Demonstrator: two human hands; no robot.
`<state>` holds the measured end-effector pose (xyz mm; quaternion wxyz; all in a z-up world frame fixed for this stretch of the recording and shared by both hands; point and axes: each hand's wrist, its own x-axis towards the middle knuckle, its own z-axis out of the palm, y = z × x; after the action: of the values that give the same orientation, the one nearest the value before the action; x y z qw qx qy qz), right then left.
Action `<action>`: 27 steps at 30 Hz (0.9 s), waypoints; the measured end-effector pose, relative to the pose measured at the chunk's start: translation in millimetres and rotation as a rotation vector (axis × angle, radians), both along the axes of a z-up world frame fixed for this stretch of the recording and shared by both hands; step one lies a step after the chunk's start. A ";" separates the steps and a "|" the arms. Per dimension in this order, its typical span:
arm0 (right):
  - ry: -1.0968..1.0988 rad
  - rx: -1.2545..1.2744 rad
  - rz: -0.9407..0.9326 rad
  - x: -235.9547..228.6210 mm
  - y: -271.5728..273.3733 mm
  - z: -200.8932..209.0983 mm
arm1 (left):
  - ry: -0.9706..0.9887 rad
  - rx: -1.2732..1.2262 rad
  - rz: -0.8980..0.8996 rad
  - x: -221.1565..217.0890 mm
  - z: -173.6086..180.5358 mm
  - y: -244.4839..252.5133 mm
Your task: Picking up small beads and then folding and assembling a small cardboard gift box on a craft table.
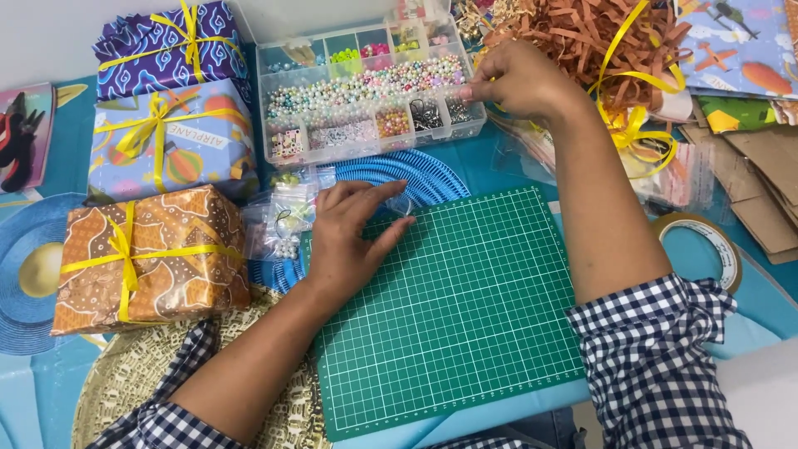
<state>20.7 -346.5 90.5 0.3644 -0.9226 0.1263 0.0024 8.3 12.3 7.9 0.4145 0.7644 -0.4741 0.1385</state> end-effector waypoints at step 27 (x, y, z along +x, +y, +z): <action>0.046 -0.271 0.562 -26.4 129.4 58.6 | 0.194 -0.074 0.053 -1.1 8.5 -0.7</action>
<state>-5.7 -217.2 149.1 0.2202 -0.9613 -0.1264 0.1072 7.2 11.6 16.4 0.4826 0.7708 -0.4057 0.0921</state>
